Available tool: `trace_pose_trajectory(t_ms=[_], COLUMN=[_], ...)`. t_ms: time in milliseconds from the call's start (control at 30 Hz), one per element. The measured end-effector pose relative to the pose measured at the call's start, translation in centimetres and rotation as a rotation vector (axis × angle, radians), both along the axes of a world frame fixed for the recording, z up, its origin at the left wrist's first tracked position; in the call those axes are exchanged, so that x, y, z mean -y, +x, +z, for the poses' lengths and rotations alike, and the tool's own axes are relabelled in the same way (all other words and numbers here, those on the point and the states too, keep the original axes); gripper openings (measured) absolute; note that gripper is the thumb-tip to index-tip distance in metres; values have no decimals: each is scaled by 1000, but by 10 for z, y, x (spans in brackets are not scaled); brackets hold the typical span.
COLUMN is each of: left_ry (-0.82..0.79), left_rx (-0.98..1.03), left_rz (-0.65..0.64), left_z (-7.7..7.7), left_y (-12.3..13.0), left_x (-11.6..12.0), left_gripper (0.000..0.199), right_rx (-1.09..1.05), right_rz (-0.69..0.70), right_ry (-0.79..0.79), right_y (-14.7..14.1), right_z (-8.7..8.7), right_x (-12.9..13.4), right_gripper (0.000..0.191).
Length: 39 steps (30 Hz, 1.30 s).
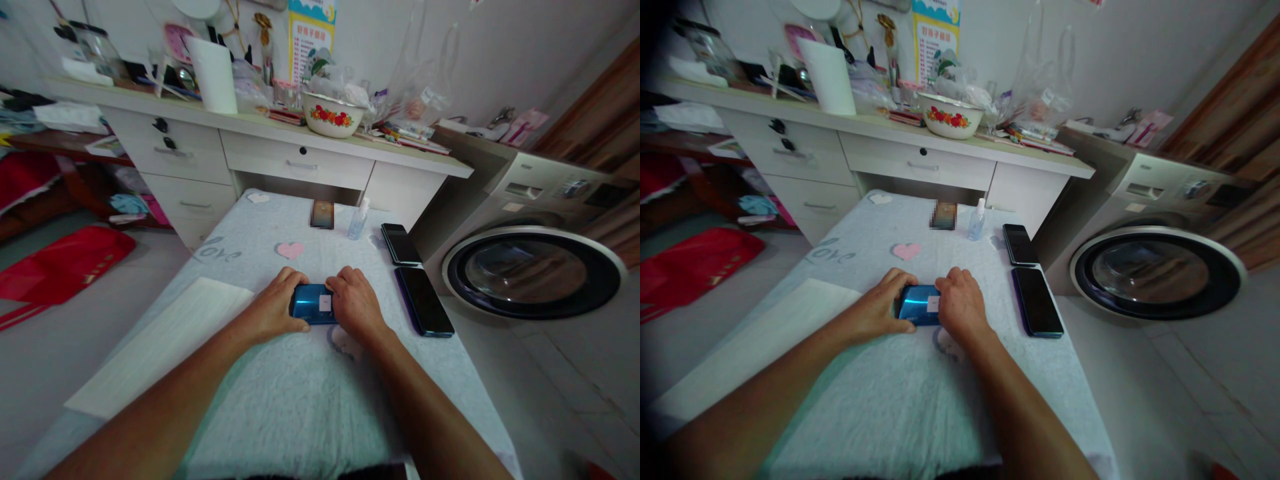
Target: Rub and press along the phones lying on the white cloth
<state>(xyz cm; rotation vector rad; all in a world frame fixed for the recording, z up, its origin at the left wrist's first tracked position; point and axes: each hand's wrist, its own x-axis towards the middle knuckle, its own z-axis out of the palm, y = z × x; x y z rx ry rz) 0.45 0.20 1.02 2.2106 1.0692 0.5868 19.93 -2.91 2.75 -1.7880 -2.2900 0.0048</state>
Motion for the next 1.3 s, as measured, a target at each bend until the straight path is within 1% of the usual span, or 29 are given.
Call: trace_pose_trajectory(t_ms=[200,367,533,667,767,900,1300], left_ry=[-6,-6,9,10,13,29,76], left_rx=[-12,-31,-36,-42,-46,-35,-30], left_rz=[3,8,9,6,11,7,-19], left_z=[3,4,3,4,4,4,1], left_y=[1,1,1,1,1,1,1], left_x=[1,1,1,2,3,4,4], left_gripper=[58,58,58,57,58,59,58], right_rx=[4,45,80,74,50,-20,-114], right_rz=[-108,-208,-272,-300,-280,-207,-49], right_ry=[-2,-19,-7,6,-7,-22,60], right_y=[16,33,44,46,43,35,12], right_z=[2,5,6,6,8,10,2], right_x=[-1,0,0,1,2,2,0], right_gripper=[24,26,26,27,27,26,23])
